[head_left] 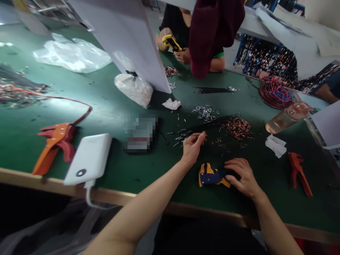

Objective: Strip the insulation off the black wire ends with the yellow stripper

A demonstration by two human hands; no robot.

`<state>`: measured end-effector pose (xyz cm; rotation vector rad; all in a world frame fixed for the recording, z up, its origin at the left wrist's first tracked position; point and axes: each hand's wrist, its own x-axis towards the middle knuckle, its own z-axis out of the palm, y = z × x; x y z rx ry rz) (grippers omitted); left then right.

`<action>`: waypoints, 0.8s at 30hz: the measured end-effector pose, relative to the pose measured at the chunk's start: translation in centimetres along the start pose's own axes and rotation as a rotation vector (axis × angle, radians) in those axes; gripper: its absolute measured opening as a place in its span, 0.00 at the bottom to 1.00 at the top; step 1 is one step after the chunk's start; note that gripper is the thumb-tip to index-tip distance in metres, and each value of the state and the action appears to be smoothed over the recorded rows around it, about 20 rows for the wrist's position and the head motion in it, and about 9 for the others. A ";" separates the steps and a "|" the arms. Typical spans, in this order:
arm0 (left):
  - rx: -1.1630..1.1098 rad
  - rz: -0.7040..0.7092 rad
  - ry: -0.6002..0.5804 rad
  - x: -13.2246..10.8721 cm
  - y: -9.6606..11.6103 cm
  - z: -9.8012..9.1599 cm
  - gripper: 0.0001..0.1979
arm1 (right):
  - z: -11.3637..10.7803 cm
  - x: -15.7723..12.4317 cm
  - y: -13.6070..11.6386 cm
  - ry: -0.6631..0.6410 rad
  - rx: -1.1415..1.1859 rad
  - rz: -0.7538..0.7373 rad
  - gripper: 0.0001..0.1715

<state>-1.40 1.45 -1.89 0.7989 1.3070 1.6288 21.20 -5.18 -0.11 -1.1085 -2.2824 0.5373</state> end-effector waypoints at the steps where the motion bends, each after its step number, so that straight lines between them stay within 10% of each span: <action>1: -0.002 0.007 0.012 0.2 0.0 0.0 0.17 | 0.1 0.0 -0.2 -0.063 -0.017 -0.025 0.16; 8: -0.077 -0.019 0.063 1.0 0.2 -0.2 0.19 | 0.8 -0.3 -1.1 -0.277 -0.182 -0.016 0.34; 24: -0.107 0.008 0.055 1.6 0.0 -0.1 0.23 | 2.5 -1.7 -0.5 -0.123 -0.393 -0.010 0.29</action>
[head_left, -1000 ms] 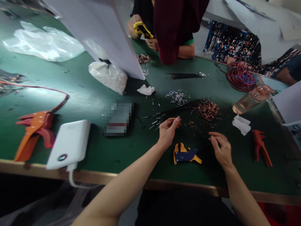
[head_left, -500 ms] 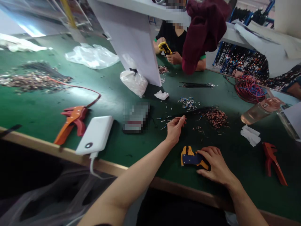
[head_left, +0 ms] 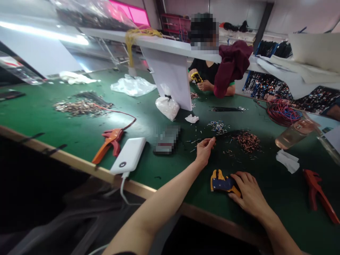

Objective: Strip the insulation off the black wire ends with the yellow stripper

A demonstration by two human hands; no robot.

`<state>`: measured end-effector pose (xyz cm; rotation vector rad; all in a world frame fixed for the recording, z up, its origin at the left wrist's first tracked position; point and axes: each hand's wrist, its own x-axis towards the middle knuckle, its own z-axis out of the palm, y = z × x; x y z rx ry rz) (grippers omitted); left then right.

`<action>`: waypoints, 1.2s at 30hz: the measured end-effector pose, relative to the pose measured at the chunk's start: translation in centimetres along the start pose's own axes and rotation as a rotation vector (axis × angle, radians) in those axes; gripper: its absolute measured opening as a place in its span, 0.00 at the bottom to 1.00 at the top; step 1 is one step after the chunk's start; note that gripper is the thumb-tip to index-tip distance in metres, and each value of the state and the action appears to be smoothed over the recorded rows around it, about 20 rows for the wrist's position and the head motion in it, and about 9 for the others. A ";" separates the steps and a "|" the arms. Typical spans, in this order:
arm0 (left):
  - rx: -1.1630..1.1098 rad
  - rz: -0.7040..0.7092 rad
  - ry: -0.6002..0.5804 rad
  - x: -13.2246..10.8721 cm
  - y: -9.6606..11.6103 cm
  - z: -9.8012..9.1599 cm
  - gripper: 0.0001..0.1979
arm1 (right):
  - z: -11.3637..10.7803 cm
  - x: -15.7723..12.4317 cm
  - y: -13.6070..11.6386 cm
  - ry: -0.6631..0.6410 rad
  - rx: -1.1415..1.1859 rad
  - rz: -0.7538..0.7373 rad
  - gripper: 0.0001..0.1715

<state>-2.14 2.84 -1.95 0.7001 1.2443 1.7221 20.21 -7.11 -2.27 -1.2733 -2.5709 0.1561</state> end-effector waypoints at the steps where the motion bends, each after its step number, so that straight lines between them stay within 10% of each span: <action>1: -0.004 0.003 -0.001 0.0 0.0 0.0 0.23 | 0.0 0.0 0.1 0.000 0.001 0.000 0.30; 12: -0.070 0.017 -0.006 -0.1 0.4 0.1 0.23 | 0.2 0.0 0.6 0.023 -0.043 0.025 0.25; 20: -0.103 0.018 -0.009 0.0 0.2 0.2 0.21 | -1.8 0.5 0.7 -0.237 0.015 0.110 0.31; 36: -0.140 0.046 -0.061 -0.4 0.2 0.7 0.18 | -1.6 0.7 0.2 -0.188 -0.091 0.125 0.30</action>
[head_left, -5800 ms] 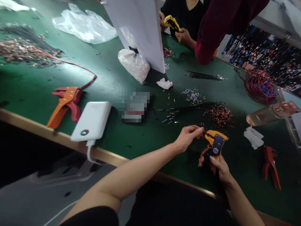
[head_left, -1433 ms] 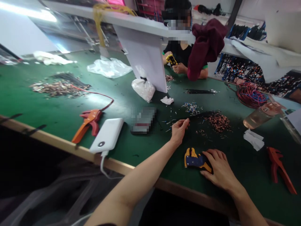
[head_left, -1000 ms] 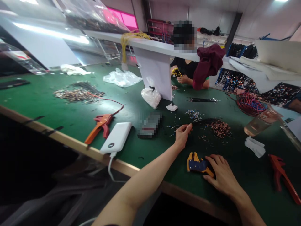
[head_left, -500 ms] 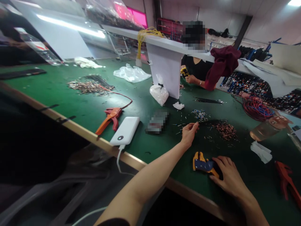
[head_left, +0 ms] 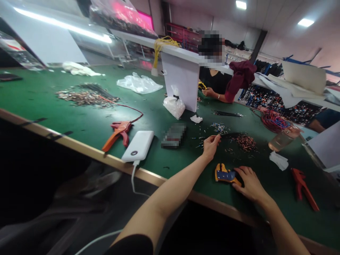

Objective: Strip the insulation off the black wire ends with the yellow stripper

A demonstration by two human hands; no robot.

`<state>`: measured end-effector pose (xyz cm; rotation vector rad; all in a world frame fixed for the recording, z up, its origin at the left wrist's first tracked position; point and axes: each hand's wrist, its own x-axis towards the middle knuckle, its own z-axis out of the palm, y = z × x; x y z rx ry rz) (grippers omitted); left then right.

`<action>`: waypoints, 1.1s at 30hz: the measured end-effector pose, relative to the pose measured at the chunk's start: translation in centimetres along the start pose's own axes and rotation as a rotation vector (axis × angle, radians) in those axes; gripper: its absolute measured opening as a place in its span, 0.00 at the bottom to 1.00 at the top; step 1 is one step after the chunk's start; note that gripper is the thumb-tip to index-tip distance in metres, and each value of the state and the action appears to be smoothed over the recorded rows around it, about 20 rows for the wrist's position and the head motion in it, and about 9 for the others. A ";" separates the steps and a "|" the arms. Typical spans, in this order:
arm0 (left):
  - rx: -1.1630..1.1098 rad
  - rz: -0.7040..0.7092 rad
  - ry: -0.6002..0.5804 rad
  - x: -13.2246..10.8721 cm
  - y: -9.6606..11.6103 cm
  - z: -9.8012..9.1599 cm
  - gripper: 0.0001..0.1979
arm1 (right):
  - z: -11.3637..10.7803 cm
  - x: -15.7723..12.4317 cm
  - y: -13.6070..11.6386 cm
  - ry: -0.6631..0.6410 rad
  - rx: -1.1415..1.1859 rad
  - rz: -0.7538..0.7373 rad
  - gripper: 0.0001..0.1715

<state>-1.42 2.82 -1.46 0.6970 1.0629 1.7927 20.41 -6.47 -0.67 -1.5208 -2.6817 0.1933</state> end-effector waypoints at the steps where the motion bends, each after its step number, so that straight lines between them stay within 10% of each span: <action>1: 0.000 0.001 -0.004 0.0 0.0 0.1 0.18 | 0.0 -0.1 0.0 0.003 -0.012 -0.003 0.30; 14: 0.035 0.022 0.017 -0.2 0.6 0.3 0.16 | 2.2 -1.1 1.3 0.270 -0.071 -0.138 0.24; 20: 0.040 0.009 0.019 -0.5 0.4 0.3 0.18 | 0.0 -0.4 2.7 0.449 0.691 0.102 0.28; 25: 0.083 -0.018 0.039 -1.0 -0.1 0.5 0.21 | -0.6 2.4 -0.1 0.342 1.603 0.261 0.29; 33: 0.277 0.071 0.086 -1.9 0.5 -0.2 0.16 | 1.9 5.1 -2.6 0.125 1.806 0.217 0.29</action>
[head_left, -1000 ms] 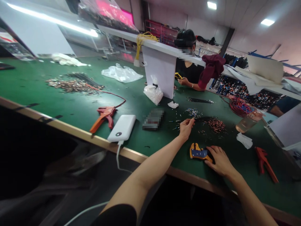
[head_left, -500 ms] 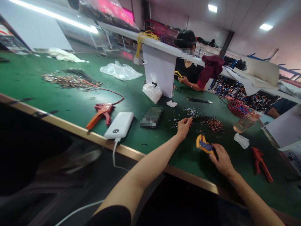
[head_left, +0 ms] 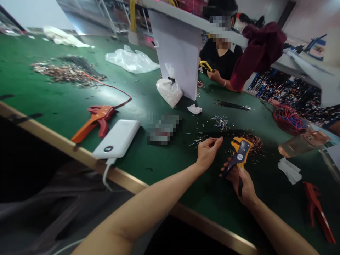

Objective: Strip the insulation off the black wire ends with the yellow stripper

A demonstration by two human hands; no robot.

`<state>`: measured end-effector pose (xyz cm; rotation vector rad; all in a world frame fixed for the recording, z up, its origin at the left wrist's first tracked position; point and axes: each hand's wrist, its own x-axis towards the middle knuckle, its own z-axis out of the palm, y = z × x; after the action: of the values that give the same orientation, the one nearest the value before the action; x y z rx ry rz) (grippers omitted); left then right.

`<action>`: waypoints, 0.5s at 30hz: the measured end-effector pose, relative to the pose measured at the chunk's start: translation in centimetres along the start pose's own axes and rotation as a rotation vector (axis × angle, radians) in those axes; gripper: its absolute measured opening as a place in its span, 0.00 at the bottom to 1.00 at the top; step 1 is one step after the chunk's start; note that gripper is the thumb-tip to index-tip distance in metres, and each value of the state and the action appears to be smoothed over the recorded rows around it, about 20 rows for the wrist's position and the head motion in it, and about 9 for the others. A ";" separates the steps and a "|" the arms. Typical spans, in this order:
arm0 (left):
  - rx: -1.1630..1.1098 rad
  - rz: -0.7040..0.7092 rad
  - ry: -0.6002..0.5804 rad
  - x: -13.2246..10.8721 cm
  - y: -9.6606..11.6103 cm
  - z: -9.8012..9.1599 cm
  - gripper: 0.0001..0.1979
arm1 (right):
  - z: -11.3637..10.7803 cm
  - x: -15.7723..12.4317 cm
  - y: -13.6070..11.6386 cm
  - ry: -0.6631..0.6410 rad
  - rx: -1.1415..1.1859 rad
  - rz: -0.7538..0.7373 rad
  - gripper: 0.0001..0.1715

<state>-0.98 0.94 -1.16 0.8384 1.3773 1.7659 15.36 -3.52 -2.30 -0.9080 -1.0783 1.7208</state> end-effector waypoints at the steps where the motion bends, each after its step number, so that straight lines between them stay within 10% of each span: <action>1: 0.020 0.005 0.007 0.0 0.0 -0.1 0.16 | -0.1 0.0 0.1 0.001 -0.003 0.001 0.29; 15: 0.040 0.012 -0.111 -2.5 1.1 0.2 0.14 | -0.7 -0.8 0.5 0.065 -0.135 -0.086 0.23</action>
<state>0.31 -1.27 -0.23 0.9539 1.3416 1.6793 16.11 -4.18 -2.93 -0.9803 -1.1840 1.5522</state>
